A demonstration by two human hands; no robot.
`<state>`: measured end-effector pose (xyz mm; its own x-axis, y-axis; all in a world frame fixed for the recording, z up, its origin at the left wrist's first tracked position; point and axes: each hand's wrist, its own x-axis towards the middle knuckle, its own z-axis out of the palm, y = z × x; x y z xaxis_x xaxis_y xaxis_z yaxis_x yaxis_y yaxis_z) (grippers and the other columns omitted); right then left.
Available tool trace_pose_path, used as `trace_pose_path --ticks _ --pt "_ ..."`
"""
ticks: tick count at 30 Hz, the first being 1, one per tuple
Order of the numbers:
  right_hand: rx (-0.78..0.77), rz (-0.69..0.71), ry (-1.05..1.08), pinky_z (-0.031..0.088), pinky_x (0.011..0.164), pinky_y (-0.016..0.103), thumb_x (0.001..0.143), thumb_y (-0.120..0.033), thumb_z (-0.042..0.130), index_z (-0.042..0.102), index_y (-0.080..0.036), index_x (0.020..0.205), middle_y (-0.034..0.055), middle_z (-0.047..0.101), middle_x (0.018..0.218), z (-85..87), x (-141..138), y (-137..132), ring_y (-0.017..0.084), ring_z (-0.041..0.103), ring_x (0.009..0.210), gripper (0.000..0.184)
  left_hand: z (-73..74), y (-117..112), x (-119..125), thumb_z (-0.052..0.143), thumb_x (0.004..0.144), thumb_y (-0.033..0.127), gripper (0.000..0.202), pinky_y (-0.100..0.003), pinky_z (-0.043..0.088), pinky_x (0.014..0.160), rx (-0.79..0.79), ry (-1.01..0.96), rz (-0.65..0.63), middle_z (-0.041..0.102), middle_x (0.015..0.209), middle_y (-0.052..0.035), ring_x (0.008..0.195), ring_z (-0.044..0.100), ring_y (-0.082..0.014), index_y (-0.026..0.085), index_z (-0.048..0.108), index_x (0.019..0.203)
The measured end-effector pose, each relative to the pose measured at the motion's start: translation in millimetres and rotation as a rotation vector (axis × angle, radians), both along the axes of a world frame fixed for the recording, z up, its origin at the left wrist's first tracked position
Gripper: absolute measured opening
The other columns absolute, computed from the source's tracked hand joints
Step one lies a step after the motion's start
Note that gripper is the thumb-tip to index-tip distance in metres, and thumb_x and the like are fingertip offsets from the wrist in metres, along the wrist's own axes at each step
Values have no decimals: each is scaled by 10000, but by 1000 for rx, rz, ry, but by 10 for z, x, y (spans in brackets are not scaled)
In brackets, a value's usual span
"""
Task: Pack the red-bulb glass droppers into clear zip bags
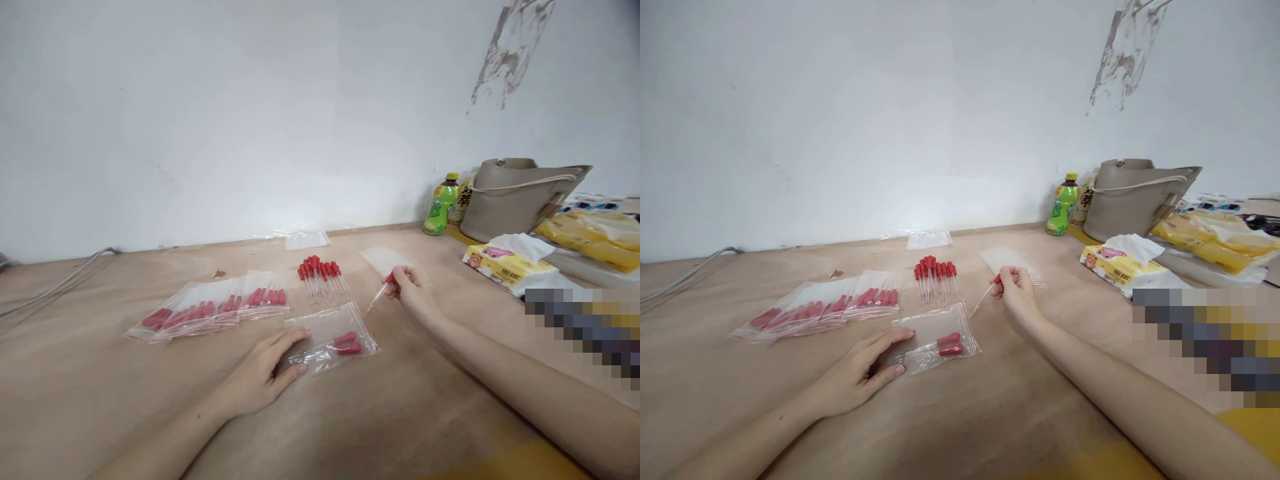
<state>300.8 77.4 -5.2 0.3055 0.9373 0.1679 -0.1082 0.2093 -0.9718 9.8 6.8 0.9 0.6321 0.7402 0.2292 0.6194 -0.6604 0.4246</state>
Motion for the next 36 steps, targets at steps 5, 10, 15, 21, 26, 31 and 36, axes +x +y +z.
trace_pose_path --ticks 5,10,15,21,26,31,36 --pt "-157 207 154 487 564 264 713 -380 605 437 -205 742 -14 584 660 -71 -77 -99 110 583 550 244 -8 2 -7 466 874 296 431 -392 407 925 -6 13 6 482 1265 -58 1115 480 -234 266 351 1288" --pt "-213 720 -268 408 504 203 643 -343 685 544 -149 751 -22 575 599 -48 111 -116 79 525 530 262 -7 -3 -6 474 872 296 448 -383 405 927 -17 23 19 475 1272 -49 1112 481 -226 270 335 1297" --pt "-54 719 -461 353 520 196 636 -359 677 591 -145 733 -50 523 575 11 91 -133 62 451 532 251 -16 -3 -8 471 875 293 448 -387 396 937 -12 35 16 459 1287 -47 1135 460 -226 270 333 1300" --pt "12 664 -576 330 500 210 642 -385 665 631 -132 730 -43 501 545 -41 -116 -156 64 398 505 270 -14 5 -5 469 875 295 441 -385 390 948 -13 35 22 458 1291 -44 1145 455 -223 269 341 1296" --pt "35 792 -571 436 626 258 683 -424 624 661 -145 821 35 643 753 -85 -135 -149 131 558 675 313 -4 7 2 476 869 284 434 -379 391 952 -5 12 5 465 1287 -43 1144 461 -224 261 363 1287" --pt "17 831 -642 435 563 230 702 -372 615 645 -153 957 27 645 740 -57 -84 -156 117 555 627 338 -7 11 8 469 875 283 393 -389 385 958 6 26 -7 450 1300 -49 1157 450 -221 260 401 1261" --pt "43 715 -647 355 468 191 696 -347 619 689 -130 770 9 591 612 -42 -190 -202 78 473 523 240 -9 18 7 476 869 285 372 -396 386 957 7 31 -7 451 1298 -53 1154 452 -224 253 434 1238"
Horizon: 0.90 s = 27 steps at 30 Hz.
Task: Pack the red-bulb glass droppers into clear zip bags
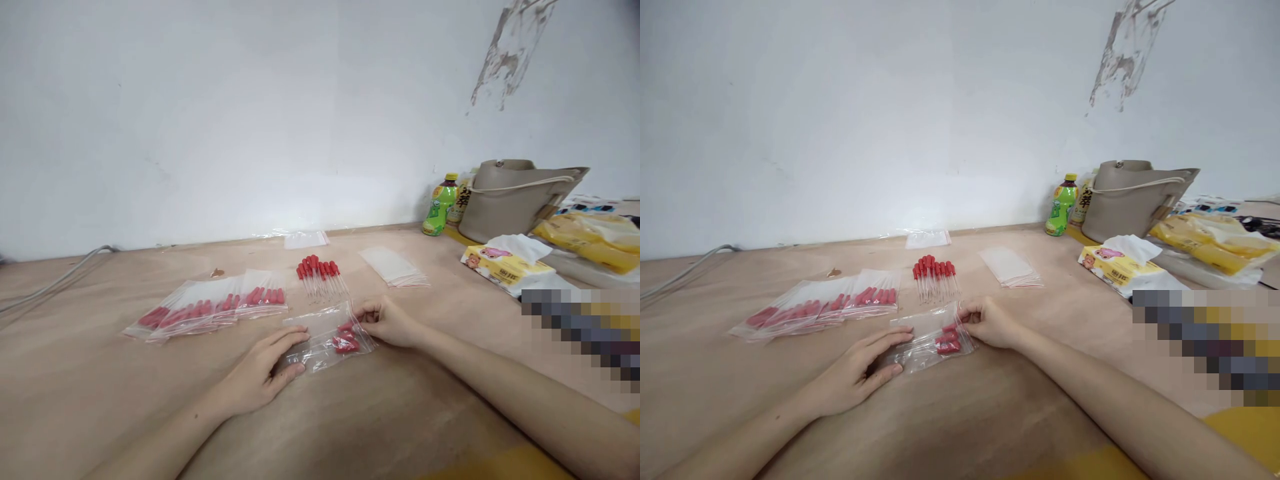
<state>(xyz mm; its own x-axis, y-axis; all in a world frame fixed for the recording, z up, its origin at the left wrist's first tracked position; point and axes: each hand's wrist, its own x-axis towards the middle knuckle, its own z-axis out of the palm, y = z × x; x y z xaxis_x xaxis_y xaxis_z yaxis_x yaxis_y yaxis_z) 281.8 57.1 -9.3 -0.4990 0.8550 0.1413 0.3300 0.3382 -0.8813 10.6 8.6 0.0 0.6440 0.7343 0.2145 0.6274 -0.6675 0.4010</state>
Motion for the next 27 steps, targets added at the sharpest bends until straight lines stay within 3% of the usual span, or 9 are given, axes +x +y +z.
trace_pose_path --ticks 3,8,10,13,16,20,23,25,27 --pt "-122 -63 75 375 484 204 673 -402 628 665 -128 754 11 601 610 -4 -63 -32 89 496 531 289 -1 7 0 474 871 282 379 -388 380 964 -4 -6 -9 447 1303 -51 1160 447 -219 252 426 1246" --pt "-281 -39 64 365 443 201 677 -411 599 607 -142 853 -7 602 624 1 1 18 64 451 443 321 -3 4 -2 473 872 274 377 -394 378 963 -1 -8 -8 460 1291 -51 1157 449 -218 256 428 1246" --pt "-201 -180 34 348 430 197 682 -381 585 598 -145 850 -3 607 643 0 53 122 64 444 442 290 -3 1 -3 478 869 273 376 -398 377 963 1 -15 -17 462 1288 -52 1157 448 -221 256 435 1242" --pt "53 -408 -26 379 498 208 679 -326 578 604 -149 748 14 619 672 12 69 354 95 507 545 192 -3 1 -5 478 868 269 359 -400 377 961 -4 -22 -23 463 1286 -57 1153 452 -223 251 455 1225" --pt "206 -485 -102 395 560 225 672 -312 578 611 -163 691 12 619 661 71 -63 597 119 538 606 154 -2 5 -6 487 862 270 325 -389 392 946 -10 -41 -22 478 1268 -61 1134 470 -222 240 484 1186" --pt "272 -553 -175 385 570 234 668 -407 583 591 -170 703 15 609 674 172 -441 839 132 545 628 239 -2 5 -8 495 857 261 283 -370 400 938 -20 -73 -39 499 1242 -60 1121 480 -214 230 502 1138" --pt "264 -630 -176 396 587 247 618 -486 616 528 -163 924 40 617 789 184 -723 973 161 562 703 453 -8 4 -12 495 859 260 285 -367 388 950 -24 -68 -47 490 1249 -58 1128 470 -209 229 496 1142" --pt "210 -643 -183 405 615 260 607 -484 630 461 -158 1031 62 614 857 159 -849 1054 178 570 753 561 -12 3 -14 491 862 261 288 -370 385 953 -22 -67 -50 488 1251 -60 1130 467 -209 227 492 1149" --pt "152 -644 -202 409 646 267 626 -420 633 448 -151 1031 82 610 889 129 -913 1124 187 574 791 520 -12 0 -15 486 865 264 290 -375 387 950 -18 -67 -52 493 1246 -61 1127 469 -212 226 491 1152"
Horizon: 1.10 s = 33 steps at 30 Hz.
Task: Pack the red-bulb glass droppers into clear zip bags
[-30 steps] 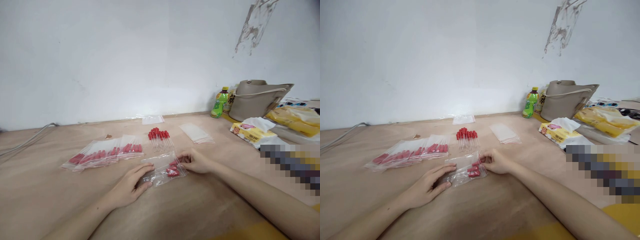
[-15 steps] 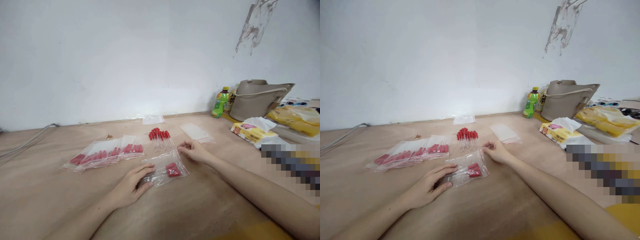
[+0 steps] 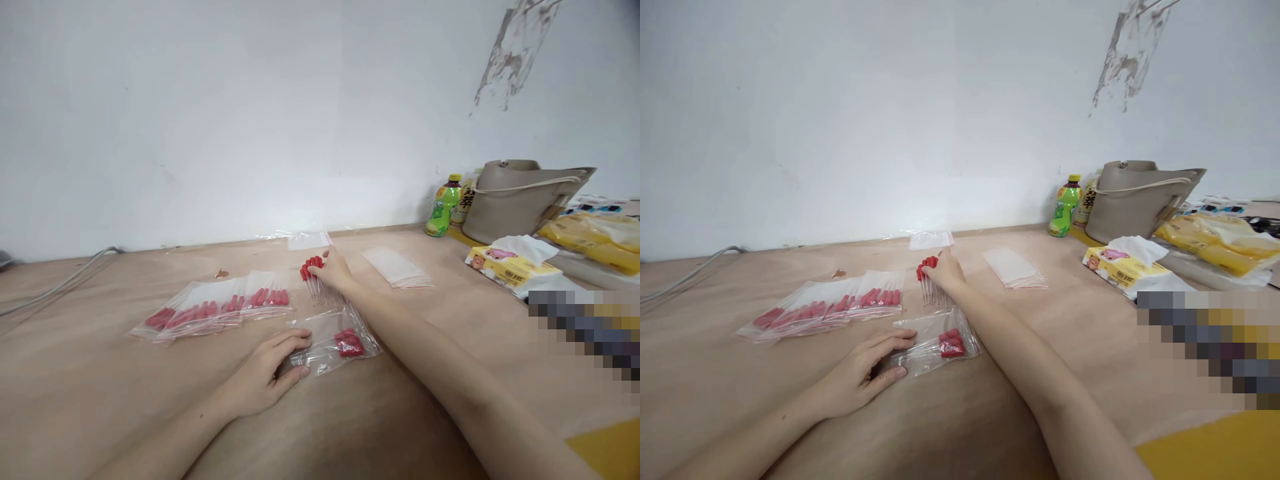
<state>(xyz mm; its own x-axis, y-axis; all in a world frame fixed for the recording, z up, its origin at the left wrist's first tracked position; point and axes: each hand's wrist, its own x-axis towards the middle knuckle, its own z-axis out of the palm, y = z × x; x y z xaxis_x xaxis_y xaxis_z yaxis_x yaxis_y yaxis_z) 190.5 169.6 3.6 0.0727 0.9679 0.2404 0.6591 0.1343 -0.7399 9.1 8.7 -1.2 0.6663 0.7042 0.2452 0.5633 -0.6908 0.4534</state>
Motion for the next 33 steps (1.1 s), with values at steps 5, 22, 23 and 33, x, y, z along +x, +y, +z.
trace_pose_path --ticks 5,22,23,33 --pt "-47 -16 10 414 628 251 699 -249 550 431 -114 1079 116 617 892 14 89 73 175 582 769 420 22 -7 7 480 868 266 289 -386 388 948 -9 3 1 492 1247 -60 1126 469 -217 230 493 1154" --pt "93 581 -211 343 555 202 654 -532 600 592 -166 665 -1 604 670 95 472 -676 100 503 624 367 35 -1 18 479 869 267 293 -371 391 943 6 5 -1 496 1240 -60 1132 464 -219 234 496 1160" --pt "70 618 -243 335 542 200 634 -552 609 596 -169 663 -2 607 663 112 438 -738 99 503 614 385 43 -3 22 477 870 263 291 -370 389 944 6 4 -4 497 1239 -59 1131 464 -218 233 497 1158" --pt "-222 601 -362 302 438 201 615 -388 629 633 -180 572 -13 600 526 146 246 -962 99 494 499 212 41 -6 19 467 873 258 307 -381 379 956 3 13 -8 488 1251 -63 1137 455 -222 233 491 1178"
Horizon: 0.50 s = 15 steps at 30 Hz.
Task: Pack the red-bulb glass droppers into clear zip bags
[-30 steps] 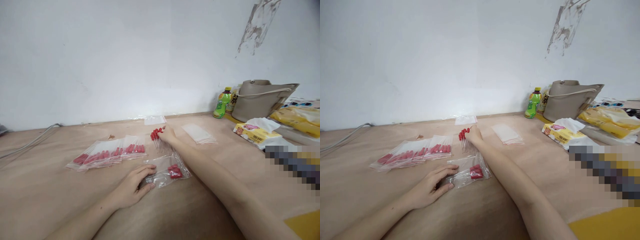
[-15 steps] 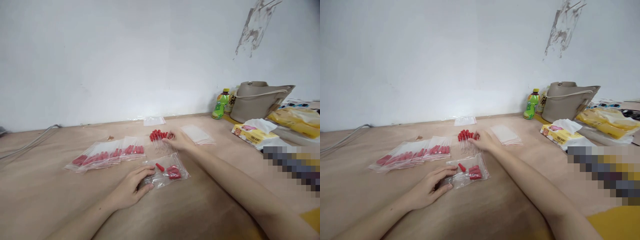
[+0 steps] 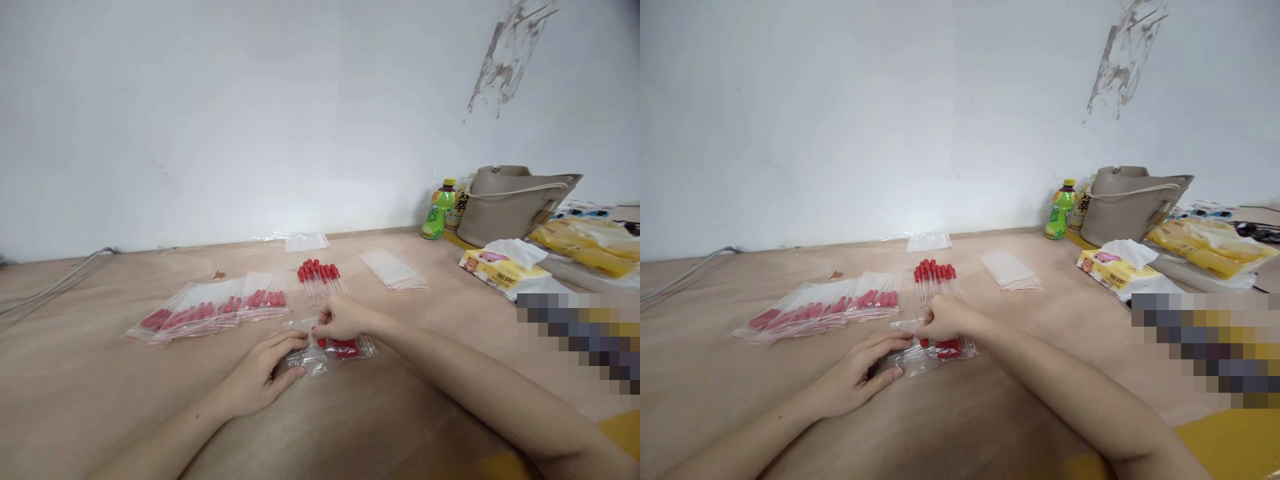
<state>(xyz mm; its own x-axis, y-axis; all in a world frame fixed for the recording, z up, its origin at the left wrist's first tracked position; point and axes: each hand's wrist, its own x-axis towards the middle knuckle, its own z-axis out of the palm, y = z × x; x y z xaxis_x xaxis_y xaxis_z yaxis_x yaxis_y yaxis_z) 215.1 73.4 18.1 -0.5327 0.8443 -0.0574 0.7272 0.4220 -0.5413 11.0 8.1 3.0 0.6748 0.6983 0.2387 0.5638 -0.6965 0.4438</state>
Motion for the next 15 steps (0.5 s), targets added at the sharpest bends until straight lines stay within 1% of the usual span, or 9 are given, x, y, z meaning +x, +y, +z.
trace_pose_path --ticks 3,5,8,10,11,12,13,15 --pt "-34 -89 29 290 419 198 626 -305 591 588 -157 501 -15 558 465 -42 38 -27 87 467 457 194 -11 1 -6 469 872 273 317 -395 382 951 -2 -4 6 495 1246 -65 1133 459 -231 236 488 1186" --pt "-53 -117 98 293 417 195 651 -282 550 559 -148 486 -13 544 460 -18 120 -47 79 455 445 213 -15 1 -7 472 871 279 316 -397 384 949 -4 -7 7 502 1240 -64 1130 462 -230 236 489 1184" --pt "-26 -137 288 342 455 193 679 -271 522 578 -141 568 1 579 536 58 371 -47 85 487 485 180 -17 0 -8 478 869 276 307 -393 386 949 -3 -4 10 510 1233 -61 1127 466 -225 237 494 1174" --pt "44 -181 404 377 492 201 696 -289 527 601 -137 703 9 600 599 85 618 -21 95 512 527 169 -17 1 -10 481 868 275 307 -387 387 950 -1 2 13 508 1233 -58 1128 468 -219 238 494 1172" --pt "88 -209 423 384 501 207 712 -300 522 603 -138 795 8 603 617 84 755 -4 98 515 537 200 -18 2 -12 481 868 275 308 -385 388 949 1 4 16 507 1234 -57 1128 468 -218 240 491 1174" --pt "154 -234 412 389 509 213 729 -308 510 597 -140 878 10 608 639 75 895 11 102 515 547 241 -18 3 -14 479 869 276 311 -385 389 948 2 5 18 506 1234 -56 1129 468 -218 241 489 1177" --pt "227 -256 372 397 525 223 748 -312 495 593 -144 923 24 621 693 62 1031 23 108 520 570 261 -19 3 -15 478 869 278 313 -387 390 947 3 6 19 507 1234 -56 1129 469 -219 243 487 1180" --pt "360 -249 262 410 552 243 784 -301 457 601 -154 912 59 632 803 39 1273 29 124 534 621 242 -21 4 -17 476 869 278 318 -392 393 943 3 4 22 509 1232 -57 1127 471 -223 244 485 1185"
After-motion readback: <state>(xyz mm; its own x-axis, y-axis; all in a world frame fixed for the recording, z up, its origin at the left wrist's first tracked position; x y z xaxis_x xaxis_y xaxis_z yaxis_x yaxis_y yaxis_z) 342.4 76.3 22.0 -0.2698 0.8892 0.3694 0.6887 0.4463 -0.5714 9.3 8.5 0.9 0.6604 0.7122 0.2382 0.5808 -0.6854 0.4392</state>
